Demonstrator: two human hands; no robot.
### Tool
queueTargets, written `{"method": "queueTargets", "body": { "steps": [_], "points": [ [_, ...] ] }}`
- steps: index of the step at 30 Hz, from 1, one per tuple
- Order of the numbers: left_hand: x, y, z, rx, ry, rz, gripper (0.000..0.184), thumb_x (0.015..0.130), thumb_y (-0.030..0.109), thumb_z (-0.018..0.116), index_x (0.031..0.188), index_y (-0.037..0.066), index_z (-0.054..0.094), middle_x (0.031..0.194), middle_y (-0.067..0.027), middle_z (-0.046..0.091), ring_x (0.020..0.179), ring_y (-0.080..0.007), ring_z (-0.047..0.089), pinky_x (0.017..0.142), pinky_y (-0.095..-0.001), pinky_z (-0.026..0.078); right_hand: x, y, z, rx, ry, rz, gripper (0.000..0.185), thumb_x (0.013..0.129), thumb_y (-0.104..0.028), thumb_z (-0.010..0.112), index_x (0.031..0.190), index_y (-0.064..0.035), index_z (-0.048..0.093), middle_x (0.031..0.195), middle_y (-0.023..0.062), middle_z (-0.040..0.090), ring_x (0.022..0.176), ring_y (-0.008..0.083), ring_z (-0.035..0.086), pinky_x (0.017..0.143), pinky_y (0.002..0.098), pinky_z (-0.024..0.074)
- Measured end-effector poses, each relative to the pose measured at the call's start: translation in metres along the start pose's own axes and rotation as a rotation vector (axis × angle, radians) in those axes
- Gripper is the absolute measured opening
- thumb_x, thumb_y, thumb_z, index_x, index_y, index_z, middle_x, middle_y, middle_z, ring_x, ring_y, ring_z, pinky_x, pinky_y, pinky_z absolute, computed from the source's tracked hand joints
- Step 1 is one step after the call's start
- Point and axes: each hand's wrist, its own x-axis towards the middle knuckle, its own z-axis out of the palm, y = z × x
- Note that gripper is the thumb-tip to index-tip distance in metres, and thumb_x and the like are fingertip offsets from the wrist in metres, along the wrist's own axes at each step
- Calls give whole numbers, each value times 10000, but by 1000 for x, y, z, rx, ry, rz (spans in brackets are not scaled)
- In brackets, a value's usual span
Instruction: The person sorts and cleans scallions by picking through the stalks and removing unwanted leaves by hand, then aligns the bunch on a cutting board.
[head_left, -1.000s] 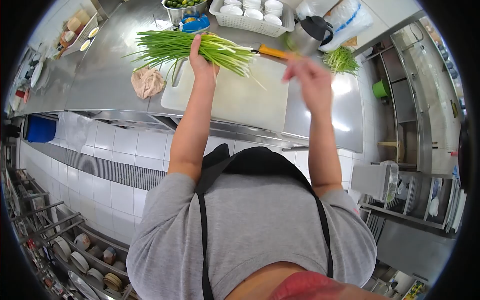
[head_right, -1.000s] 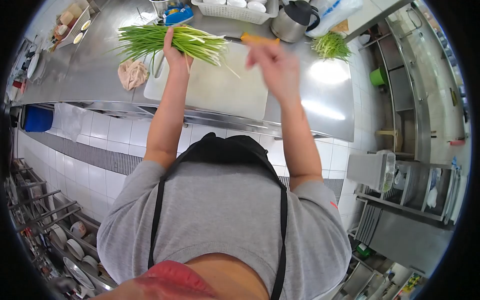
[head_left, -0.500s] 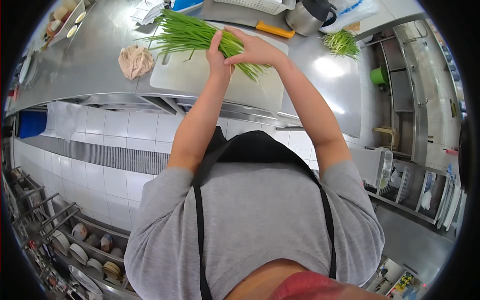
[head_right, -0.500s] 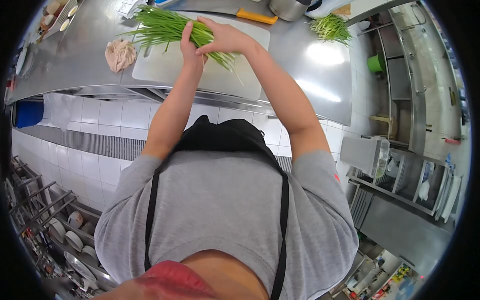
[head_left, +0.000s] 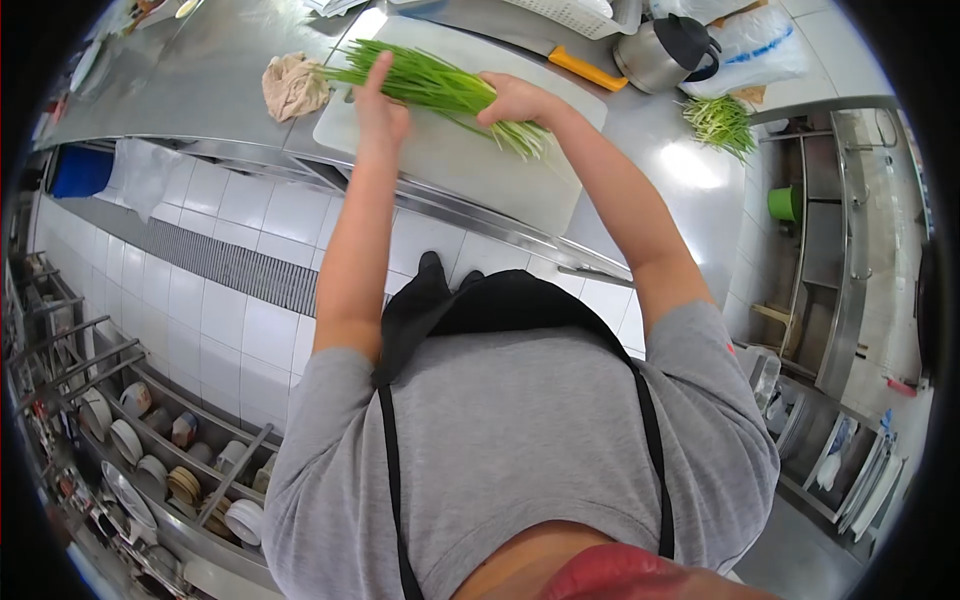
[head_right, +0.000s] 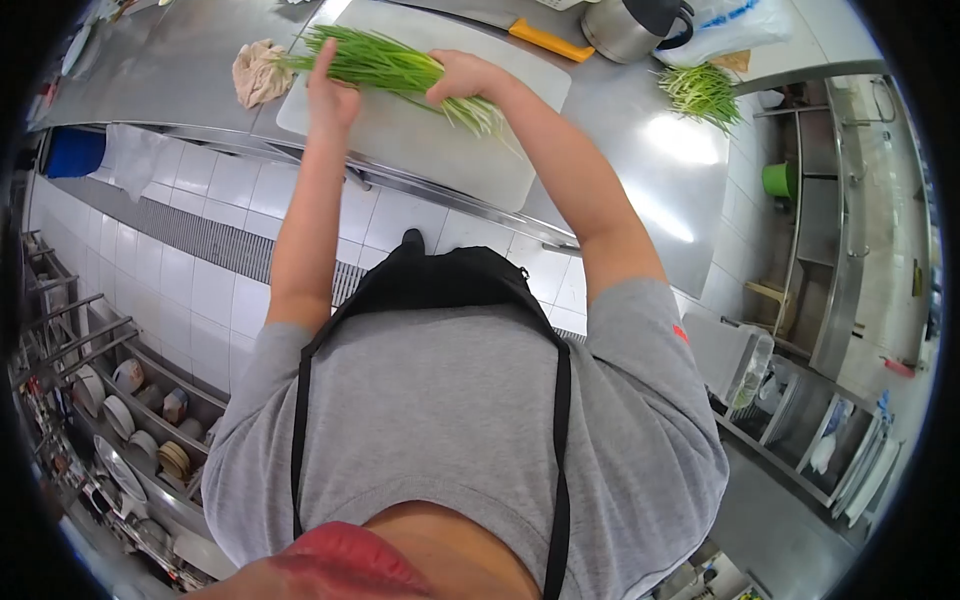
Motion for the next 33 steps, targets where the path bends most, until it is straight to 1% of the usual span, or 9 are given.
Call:
{"method": "queueTargets", "body": {
  "steps": [5,8,14,17,19,21,23,27,33],
  "points": [
    [49,26,-58,-67,100,179,483,794,64,582,1223,44,360,1152,-103,475,976,-223,519,865,-376,422,4,2,14,-310,25,-1,778,563,-332,703,1219,-17,428,1042,231,565,979,317,548,833,343,443],
    [13,63,-17,348,267,466,557,786,63,574,1261,22,286,1216,-138,406,996,-242,504,876,-388,424,-6,-6,14,-429,77,6,852,557,-439,715,1231,-12,416,1039,253,557,986,319,548,835,354,447],
    [-9,97,25,506,311,698,600,796,96,579,1295,-2,260,1262,-164,403,1127,-230,435,907,-380,404,-10,0,-14,-382,165,-21,896,630,-589,641,1298,-54,376,977,245,590,926,302,585,810,356,450],
    [-5,93,29,950,-84,728,607,783,211,621,1289,37,334,1249,-161,428,1135,-252,434,962,-402,352,-27,45,-35,-235,400,-224,548,763,-473,582,1135,-71,568,981,194,613,830,293,613,733,342,465],
    [-2,69,33,1007,-281,667,587,712,181,702,1216,-2,463,1145,-150,535,1036,-230,516,906,-318,389,-74,34,-42,-315,439,-13,323,794,-362,560,901,-76,667,967,147,623,731,292,612,645,344,467],
    [-49,56,75,1693,-620,517,682,677,203,731,1249,-5,423,1265,-188,442,1131,-230,450,958,-326,343,-114,45,-18,-341,522,50,254,777,-319,567,808,-89,670,883,118,627,703,294,588,633,356,463],
    [-47,24,77,1740,-1086,578,759,728,381,678,1333,107,311,1335,-167,355,1233,-306,344,1043,-432,233,-128,73,36,-357,595,-21,222,774,-291,579,832,-96,670,830,104,608,728,282,580,659,356,468],
    [-6,-27,55,2061,-1194,669,802,744,620,512,1360,161,285,1343,-133,363,1253,-303,309,1065,-466,173,-145,59,78,-352,729,-45,157,748,-223,595,777,-77,643,798,108,565,789,282,565,674,375,465],
    [29,-14,50,2276,-1387,280,575,875,475,400,1309,100,367,1202,-143,491,1146,-294,425,1010,-402,270,-203,84,42,-427,868,102,92,739,-150,609,778,-73,640,788,103,593,673,278,578,628,358,475]
  ]
}}
